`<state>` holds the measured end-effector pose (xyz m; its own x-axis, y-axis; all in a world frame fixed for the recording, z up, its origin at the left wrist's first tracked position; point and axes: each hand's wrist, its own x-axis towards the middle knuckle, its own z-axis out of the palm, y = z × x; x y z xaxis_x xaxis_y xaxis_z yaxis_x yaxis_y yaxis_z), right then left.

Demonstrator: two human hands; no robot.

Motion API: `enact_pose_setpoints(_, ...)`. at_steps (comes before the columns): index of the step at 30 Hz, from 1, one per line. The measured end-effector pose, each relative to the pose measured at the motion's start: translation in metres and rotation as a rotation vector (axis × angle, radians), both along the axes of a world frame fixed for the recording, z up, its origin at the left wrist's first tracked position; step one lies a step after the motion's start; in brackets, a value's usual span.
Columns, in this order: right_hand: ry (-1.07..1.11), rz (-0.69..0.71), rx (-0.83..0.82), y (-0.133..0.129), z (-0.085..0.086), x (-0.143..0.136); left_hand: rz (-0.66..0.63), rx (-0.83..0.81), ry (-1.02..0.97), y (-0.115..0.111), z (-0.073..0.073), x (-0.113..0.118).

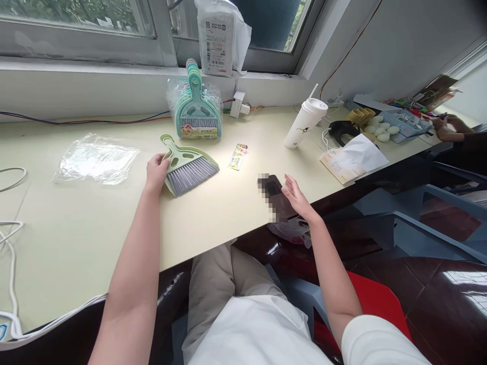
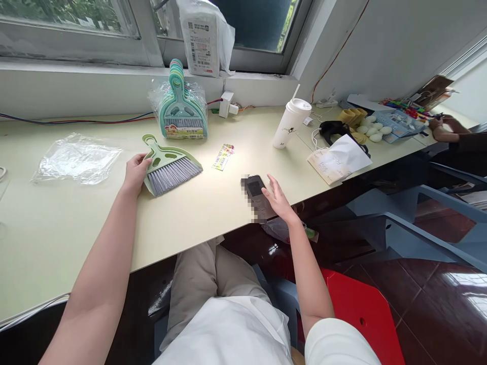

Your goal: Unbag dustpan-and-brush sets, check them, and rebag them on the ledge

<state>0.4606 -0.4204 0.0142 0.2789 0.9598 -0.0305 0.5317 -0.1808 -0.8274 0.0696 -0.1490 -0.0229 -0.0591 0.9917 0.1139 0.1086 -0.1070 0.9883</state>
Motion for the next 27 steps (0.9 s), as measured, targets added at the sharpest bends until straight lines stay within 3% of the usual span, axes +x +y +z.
enact_pose_setpoints(3,-0.038,-0.050,-0.025,0.002,0.003,-0.015,0.003,-0.009,-0.003,0.000,0.000,0.000)
enact_pose_setpoints(9,-0.373,0.004,-0.060,0.007,0.008,-0.038,0.009,-0.041,-0.079,-0.003,0.005,0.001)
enact_pose_setpoints(14,-0.360,-0.017,-0.075,0.034,0.001,0.017,-0.074,-0.068,-0.258,-0.009,0.010,-0.001)
enact_pose_setpoints(17,-0.341,-0.063,-0.103,0.066,0.001,0.055,-0.114,-0.128,-0.303,-0.012,0.011,-0.002)
enact_pose_setpoints(19,-0.393,-0.152,-0.171,0.093,0.003,0.060,-0.149,-0.152,-0.302,-0.012,0.013,-0.002)
enact_pose_setpoints(22,-0.510,-0.187,-0.157,0.138,0.004,0.025,-0.193,-0.159,-0.317,-0.015,0.016,-0.001)
enact_pose_setpoints(27,-0.499,-0.015,-0.099,0.201,-0.007,-0.083,-0.185,-0.200,-0.338,-0.024,0.025,-0.002)
